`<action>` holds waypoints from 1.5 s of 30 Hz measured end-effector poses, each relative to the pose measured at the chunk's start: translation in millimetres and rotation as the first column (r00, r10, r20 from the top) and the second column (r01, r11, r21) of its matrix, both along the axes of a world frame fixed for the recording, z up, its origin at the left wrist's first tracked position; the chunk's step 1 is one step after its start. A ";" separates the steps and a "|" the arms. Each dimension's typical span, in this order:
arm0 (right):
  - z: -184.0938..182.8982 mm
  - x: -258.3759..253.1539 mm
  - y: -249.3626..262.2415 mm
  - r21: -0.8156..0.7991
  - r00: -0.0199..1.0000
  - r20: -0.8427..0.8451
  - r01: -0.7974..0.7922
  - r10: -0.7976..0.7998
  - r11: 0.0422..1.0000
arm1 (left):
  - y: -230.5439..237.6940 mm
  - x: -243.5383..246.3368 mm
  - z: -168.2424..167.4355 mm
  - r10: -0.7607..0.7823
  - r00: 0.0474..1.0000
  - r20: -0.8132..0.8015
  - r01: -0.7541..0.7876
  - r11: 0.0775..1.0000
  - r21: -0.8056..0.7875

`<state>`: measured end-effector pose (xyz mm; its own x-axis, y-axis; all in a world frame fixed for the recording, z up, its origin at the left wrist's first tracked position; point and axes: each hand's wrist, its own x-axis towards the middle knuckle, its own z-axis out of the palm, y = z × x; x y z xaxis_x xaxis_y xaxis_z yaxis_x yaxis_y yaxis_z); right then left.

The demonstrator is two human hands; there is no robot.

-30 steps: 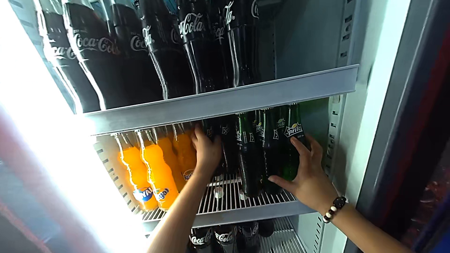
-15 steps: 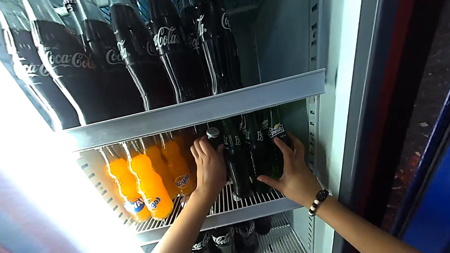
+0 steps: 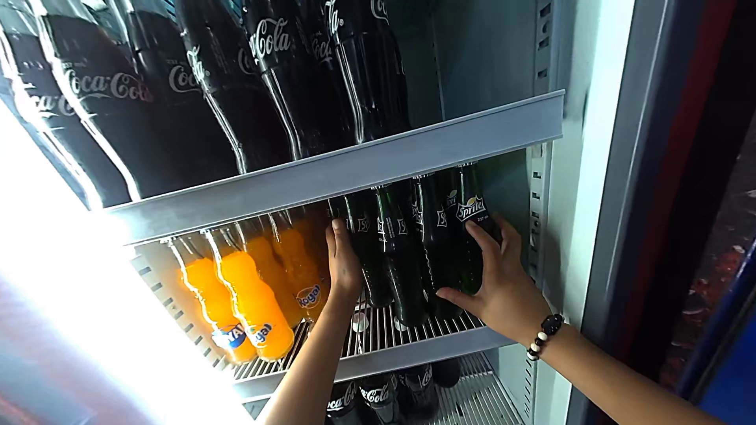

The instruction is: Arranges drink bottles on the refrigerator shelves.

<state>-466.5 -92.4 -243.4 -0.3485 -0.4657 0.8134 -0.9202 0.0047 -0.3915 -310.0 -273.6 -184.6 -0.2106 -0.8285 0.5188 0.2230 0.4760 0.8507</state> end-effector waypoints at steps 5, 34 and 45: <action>-0.9 -0.9 -0.8 -0.001 1.000 0.001 -0.005 0.005 1.000 | -16.6 -8.4 17.6 0.053 0.978 -0.201 -0.053 0.999 0.007; 1.9 0.4 2.0 0.007 0.998 0.035 -0.047 0.047 0.999 | 30.9 33.8 -2.8 0.556 0.815 0.162 -0.353 0.699 -0.622; 2.9 -2.6 2.5 0.006 0.995 0.036 -0.091 0.090 0.996 | 70.2 53.9 14.4 0.539 0.842 -0.007 -0.385 0.591 -0.709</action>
